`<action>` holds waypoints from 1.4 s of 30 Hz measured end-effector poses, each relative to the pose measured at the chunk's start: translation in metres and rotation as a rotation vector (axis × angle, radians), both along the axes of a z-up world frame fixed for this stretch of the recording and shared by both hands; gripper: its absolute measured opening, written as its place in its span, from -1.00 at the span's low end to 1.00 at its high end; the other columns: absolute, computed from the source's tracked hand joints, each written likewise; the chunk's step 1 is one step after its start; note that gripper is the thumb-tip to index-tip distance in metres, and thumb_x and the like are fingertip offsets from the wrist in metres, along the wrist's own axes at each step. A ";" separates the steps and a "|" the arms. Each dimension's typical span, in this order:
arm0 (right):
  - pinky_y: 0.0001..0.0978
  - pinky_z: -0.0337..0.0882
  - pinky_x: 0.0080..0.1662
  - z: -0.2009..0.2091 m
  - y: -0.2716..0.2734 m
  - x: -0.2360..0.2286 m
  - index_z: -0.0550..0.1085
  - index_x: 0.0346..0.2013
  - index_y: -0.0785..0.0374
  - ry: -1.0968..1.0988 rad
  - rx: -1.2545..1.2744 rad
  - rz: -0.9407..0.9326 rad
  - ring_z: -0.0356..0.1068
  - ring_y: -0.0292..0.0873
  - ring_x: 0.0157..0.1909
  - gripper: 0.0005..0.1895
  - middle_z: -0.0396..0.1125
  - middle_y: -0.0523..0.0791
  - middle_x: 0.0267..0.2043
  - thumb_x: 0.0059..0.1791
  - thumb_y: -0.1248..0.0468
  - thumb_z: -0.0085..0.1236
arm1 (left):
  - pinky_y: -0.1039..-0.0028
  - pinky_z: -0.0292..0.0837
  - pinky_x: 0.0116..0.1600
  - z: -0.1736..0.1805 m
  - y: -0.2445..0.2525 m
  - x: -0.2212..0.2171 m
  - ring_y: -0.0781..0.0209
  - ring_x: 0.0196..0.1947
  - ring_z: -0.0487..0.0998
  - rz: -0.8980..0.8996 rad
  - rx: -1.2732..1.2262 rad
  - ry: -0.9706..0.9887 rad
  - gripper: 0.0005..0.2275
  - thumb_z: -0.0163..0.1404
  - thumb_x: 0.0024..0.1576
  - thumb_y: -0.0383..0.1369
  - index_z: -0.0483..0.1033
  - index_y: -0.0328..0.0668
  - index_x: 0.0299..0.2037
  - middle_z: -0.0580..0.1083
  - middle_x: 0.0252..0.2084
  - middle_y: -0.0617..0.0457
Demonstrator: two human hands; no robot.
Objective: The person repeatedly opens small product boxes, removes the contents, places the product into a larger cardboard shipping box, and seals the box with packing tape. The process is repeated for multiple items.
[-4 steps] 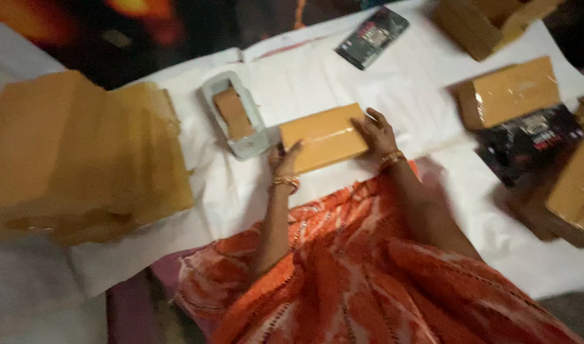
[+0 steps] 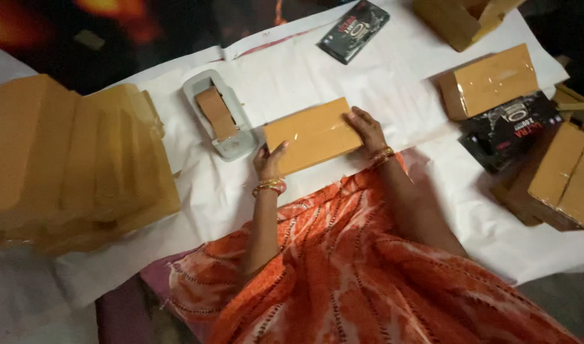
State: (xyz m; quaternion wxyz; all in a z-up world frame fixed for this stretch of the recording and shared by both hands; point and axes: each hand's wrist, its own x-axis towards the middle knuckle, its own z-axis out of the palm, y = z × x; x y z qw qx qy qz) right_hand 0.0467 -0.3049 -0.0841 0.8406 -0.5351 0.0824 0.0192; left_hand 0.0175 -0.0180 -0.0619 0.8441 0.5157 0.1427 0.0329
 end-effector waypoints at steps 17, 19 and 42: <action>-0.51 0.38 0.16 0.027 0.018 -0.029 0.40 0.22 0.28 0.043 -0.055 0.092 0.41 -0.40 0.19 -0.47 0.46 -0.24 0.15 0.04 0.05 0.12 | 0.48 0.35 -0.57 -0.017 0.007 -0.020 0.31 -0.32 0.58 -0.060 0.192 0.100 -0.57 0.31 -0.12 -0.20 0.52 -0.18 -0.07 0.58 -0.21 0.11; -0.42 0.38 0.06 0.038 0.020 -0.035 0.42 0.17 0.29 0.108 0.014 0.171 0.39 -0.28 0.03 -0.53 0.43 -0.18 0.01 0.07 0.07 0.17 | 0.52 0.26 -0.61 -0.021 0.004 -0.023 0.22 -0.44 0.49 -0.083 0.215 0.020 -0.54 0.33 -0.03 -0.14 0.59 -0.32 -0.06 0.57 -0.27 0.02; 0.11 0.41 0.31 0.055 0.023 -0.049 0.30 0.25 0.37 0.109 0.323 0.163 0.45 0.04 0.16 -0.28 0.39 0.09 0.10 0.19 -0.26 -0.05 | 0.40 0.58 -0.02 0.221 0.284 -0.071 0.20 -0.14 0.63 0.876 0.214 -0.521 -0.55 0.22 0.04 -0.26 0.45 -0.35 0.08 0.56 -0.01 -0.05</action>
